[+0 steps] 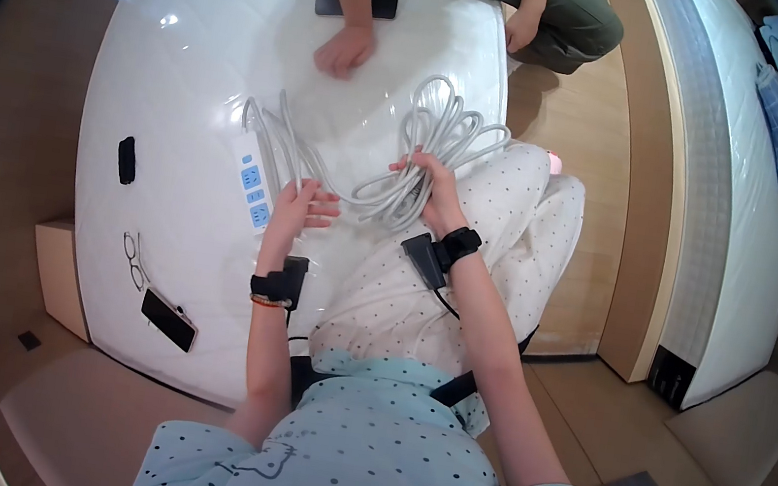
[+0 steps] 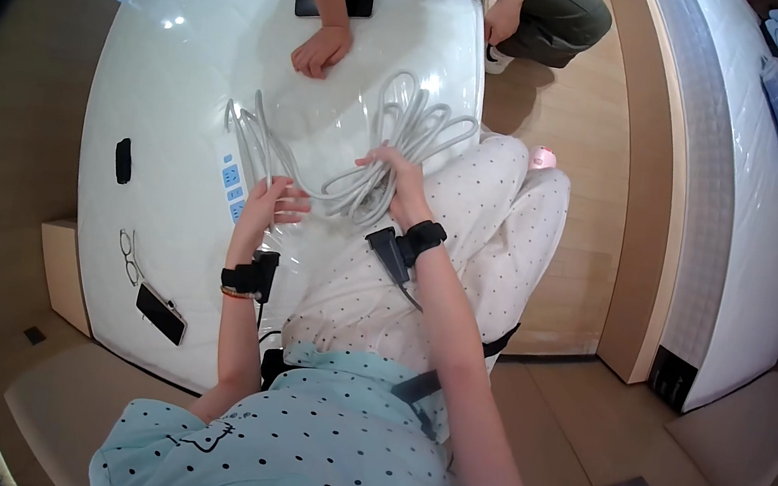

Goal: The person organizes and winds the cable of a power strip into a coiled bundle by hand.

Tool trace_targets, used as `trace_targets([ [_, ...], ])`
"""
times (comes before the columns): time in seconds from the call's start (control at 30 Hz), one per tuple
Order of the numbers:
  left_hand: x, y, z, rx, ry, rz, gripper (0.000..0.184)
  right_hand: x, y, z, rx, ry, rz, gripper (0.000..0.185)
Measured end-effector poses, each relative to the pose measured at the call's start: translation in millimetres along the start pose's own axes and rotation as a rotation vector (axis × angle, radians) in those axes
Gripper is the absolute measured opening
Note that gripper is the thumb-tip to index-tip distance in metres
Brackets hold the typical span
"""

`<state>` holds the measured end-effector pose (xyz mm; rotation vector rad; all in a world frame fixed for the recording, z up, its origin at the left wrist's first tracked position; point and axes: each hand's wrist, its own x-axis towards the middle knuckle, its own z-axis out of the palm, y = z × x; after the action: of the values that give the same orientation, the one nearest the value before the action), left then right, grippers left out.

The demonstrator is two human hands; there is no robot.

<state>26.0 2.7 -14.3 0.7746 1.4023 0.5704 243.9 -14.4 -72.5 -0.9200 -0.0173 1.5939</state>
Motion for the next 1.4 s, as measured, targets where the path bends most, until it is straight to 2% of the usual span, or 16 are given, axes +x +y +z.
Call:
trace_targets([
  [0.03, -0.9, -2.7, 5.4, -0.06, -0.045, 0.094, 0.03, -0.4, -0.2, 0.1, 0.012, -0.017, 0.021, 0.017],
  [0.13, 1.8, -5.1, 21.5, -0.029, 0.034, 0.289, 0.035, -5.7, -3.5, -1.3, -0.096, -0.109, 0.071, 0.022],
  [0.27, 1.2, 1.6, 22.7, 0.059, -0.148, 0.314, 0.036, -4.7, -6.8, -3.6, -0.166, -0.206, 0.151, 0.03],
  [0.53, 7.9, 12.7, 18.2, 0.265, -0.418, 0.218, 0.026, -21.7, -13.4, 2.9, 0.179, -0.429, 0.143, 0.036],
  [0.63, 6.7, 3.9, 27.9, 0.235, -0.282, 0.214, 0.023, -20.7, -12.5, -0.6, 0.112, -0.369, 0.099, 0.033],
  [0.73, 6.9, -7.7, 39.2, 0.314, -0.087, 0.4, 0.023, -12.5, -7.2, -9.6, 0.065, -0.265, 0.106, 0.029],
  [0.83, 9.0, -7.6, 33.1, 0.409, 0.076, 0.273, 0.023, -7.5, -4.9, -12.0, 0.053, -0.186, 0.076, 0.029],
  [0.93, 3.2, -4.4, 23.6, 0.665, 0.284, 0.727, 0.033, -9.3, -6.9, -12.9, 0.086, -0.136, 0.092, 0.028],
  [1.03, 6.9, -2.6, 20.8, 0.463, 0.335, 0.67, 0.043, -12.1, -9.1, -13.4, 0.181, -0.202, 0.062, 0.027],
  [1.13, 18.7, -2.3, 15.4, 0.11, -0.058, 0.359, 0.049, -8.1, -6.2, -21.5, 0.331, -0.416, 0.16, 0.027],
  [1.23, 25.2, -13.8, 24.2, 0.483, -0.009, 0.533, 0.038, -5.5, -5.8, -21.4, 0.465, -0.627, 0.254, 0.03],
  [1.33, 25.9, -4.1, 23.8, 0.537, 0.037, 0.454, 0.025, -22.0, -15.6, -8.8, 0.243, -0.356, 0.183, 0.03],
  [1.4, 11.8, 11.2, 28.2, 0.442, 0.098, 0.546, 0.018, -16.9, -8.9, -7.7, 0.076, -0.197, 0.101, 0.029],
])
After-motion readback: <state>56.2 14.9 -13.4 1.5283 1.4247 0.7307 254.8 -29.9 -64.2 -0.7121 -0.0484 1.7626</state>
